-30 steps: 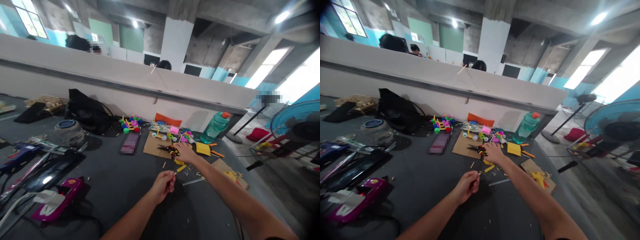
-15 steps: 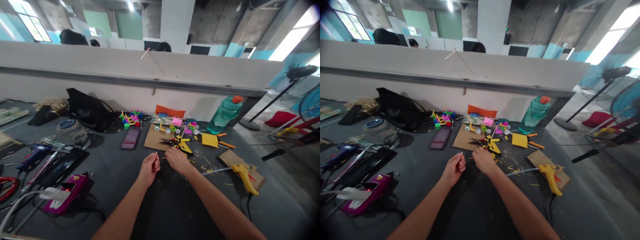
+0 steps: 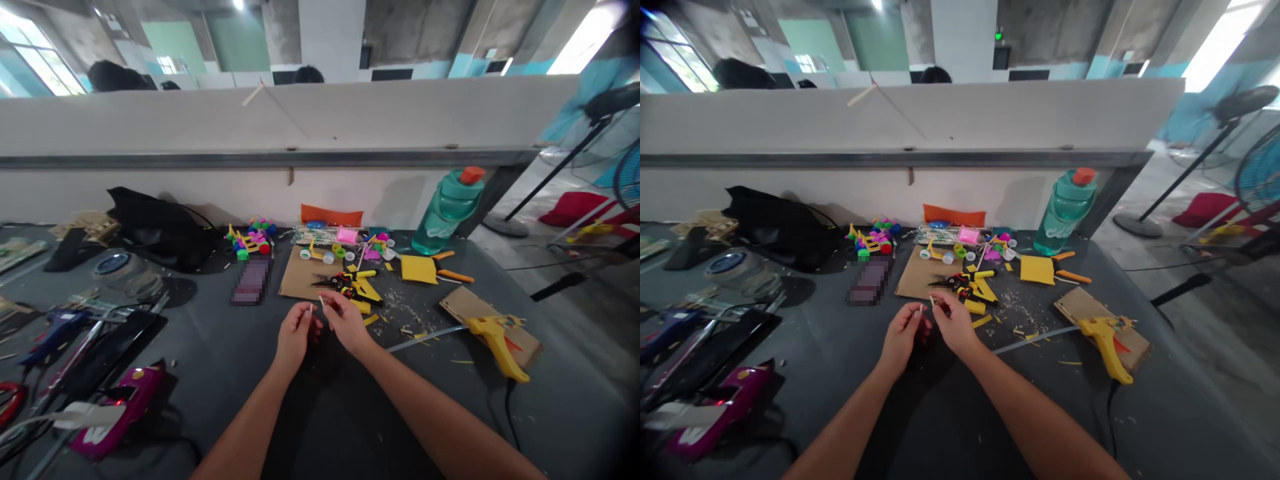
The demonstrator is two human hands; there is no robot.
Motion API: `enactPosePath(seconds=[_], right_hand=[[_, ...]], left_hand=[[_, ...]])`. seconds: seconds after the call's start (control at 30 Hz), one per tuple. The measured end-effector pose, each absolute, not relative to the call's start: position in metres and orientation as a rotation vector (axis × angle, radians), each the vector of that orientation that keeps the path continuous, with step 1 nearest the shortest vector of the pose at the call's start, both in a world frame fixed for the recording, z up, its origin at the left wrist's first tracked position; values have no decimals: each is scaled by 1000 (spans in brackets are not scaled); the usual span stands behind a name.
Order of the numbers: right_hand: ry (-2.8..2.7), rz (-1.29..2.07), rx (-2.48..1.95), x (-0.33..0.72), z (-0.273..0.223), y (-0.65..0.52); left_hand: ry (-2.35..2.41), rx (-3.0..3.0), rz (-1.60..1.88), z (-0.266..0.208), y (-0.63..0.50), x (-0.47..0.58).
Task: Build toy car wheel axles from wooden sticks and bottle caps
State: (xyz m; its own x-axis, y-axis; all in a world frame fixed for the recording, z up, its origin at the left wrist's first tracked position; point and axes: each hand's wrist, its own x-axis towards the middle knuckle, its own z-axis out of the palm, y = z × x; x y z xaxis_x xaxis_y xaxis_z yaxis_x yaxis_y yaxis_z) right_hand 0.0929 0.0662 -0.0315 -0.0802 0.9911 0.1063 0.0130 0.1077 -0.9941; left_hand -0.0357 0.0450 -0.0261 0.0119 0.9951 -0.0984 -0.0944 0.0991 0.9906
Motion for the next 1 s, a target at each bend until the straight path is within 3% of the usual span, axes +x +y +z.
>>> enactPosePath(seconds=[1.0], right_hand=[[-759,1592,-1043,88,-28,63]], left_hand=[[1161,735,1141,-20,41,-37]])
